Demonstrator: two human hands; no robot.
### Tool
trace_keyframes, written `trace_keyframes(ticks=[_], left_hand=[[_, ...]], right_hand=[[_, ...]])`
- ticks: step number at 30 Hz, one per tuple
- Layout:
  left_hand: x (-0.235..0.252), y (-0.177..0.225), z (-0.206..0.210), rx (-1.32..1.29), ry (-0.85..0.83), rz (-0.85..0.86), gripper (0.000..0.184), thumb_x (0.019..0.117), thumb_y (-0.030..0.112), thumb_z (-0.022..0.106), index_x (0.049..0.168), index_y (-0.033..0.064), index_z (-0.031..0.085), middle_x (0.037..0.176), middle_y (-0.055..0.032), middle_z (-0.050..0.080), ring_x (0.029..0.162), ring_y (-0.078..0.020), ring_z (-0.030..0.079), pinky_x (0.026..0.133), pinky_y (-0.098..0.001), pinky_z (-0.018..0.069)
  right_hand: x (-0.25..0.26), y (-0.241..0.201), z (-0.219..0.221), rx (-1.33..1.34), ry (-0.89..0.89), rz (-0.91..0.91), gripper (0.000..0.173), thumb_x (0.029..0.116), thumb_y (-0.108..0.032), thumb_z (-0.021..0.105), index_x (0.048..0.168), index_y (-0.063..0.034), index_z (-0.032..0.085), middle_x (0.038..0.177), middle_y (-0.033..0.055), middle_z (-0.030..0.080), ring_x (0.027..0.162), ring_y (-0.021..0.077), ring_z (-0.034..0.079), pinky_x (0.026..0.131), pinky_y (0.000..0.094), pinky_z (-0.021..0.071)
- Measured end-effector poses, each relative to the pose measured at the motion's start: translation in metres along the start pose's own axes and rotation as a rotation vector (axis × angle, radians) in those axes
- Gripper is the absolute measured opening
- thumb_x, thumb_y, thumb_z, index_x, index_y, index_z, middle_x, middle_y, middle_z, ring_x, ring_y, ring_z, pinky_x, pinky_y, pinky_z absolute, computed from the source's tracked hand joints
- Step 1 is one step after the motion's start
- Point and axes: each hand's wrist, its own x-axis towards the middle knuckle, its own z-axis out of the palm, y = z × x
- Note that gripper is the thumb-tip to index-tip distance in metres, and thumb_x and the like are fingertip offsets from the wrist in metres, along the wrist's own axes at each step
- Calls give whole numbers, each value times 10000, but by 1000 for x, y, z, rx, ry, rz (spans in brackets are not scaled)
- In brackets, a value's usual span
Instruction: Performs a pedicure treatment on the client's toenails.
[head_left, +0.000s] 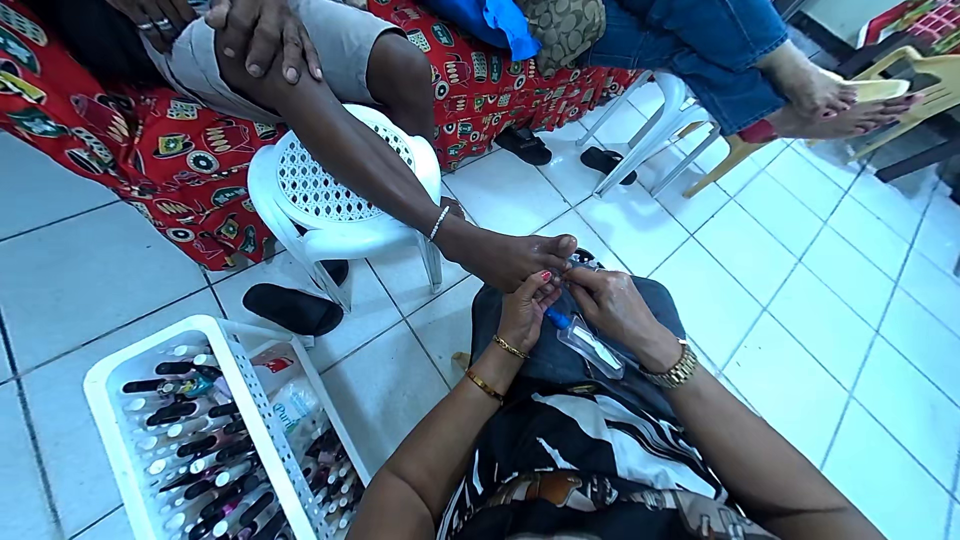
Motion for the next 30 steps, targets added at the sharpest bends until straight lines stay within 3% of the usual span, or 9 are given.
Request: trace_keyframes(ticks=[4,10,14,18,21,23,26,27,30], left_hand=[[-1,2,1,5,1,-1,147,1011,25,537,904,81,622,792,-39,658,761,-153,672,820,-314,585],[-3,4,-1,-34,-21,-33,141,1029,44,524,939,54,633,834,-76,685,820,-196,698,863,-341,585],[-12,11,8,-148,45,-108,221,1060,119,492,890,54,617,834,-91,706,829,-216,729,838,-333,606],[-24,14,24,-278,115,-145,264,1084,275,478,964,53,559,883,-116,697,845,-242,735,813,-348,620],[-24,10,34,-318,123,-137,274,1081,289,484,968,53,565,882,-118,691,835,-241,730,813,-349,618],[-20,7,37,-294,128,-103,246,1076,260,492,924,75,550,813,-79,642,767,-204,694,789,-329,608],[-15,3,35,-213,106,-71,322,1085,219,448,806,106,561,640,-10,575,577,-113,597,642,-243,558],[-14,3,34,-210,92,-70,314,1082,198,448,808,102,568,646,-13,583,588,-119,607,655,-251,567],[-14,4,32,-253,99,-94,203,1058,159,502,886,81,575,816,-66,656,801,-195,699,818,-324,599]], right_hand=[[-1,1,0,117,15,69,189,958,-38,562,981,28,738,704,137,664,600,252,640,591,435,526],[-1,11,-17,509,-126,329,220,1017,-73,526,1120,6,703,645,-2,628,520,34,576,538,221,520],[16,18,-49,831,-108,289,234,1003,-43,466,1099,-10,676,632,-52,643,514,25,594,534,200,540],[43,3,-77,1167,-47,192,275,1014,-75,450,1079,-87,717,573,-52,597,462,41,570,493,211,550],[54,-14,-68,1280,-12,124,285,1027,-119,437,1098,-127,713,571,-66,555,452,29,528,490,207,534],[55,-15,-41,1283,-27,125,258,1006,-123,464,1094,-125,706,601,-64,583,471,25,534,494,204,519],[40,-5,-20,1147,-228,274,207,1002,-81,503,1068,-52,697,669,-52,618,541,19,544,550,201,500],[33,0,-24,1069,-249,297,224,1000,-66,495,1085,-31,699,667,-49,626,550,23,567,566,203,521],[17,11,-44,738,-187,291,260,1008,-29,482,1165,6,685,686,-31,644,576,25,590,600,210,536]])
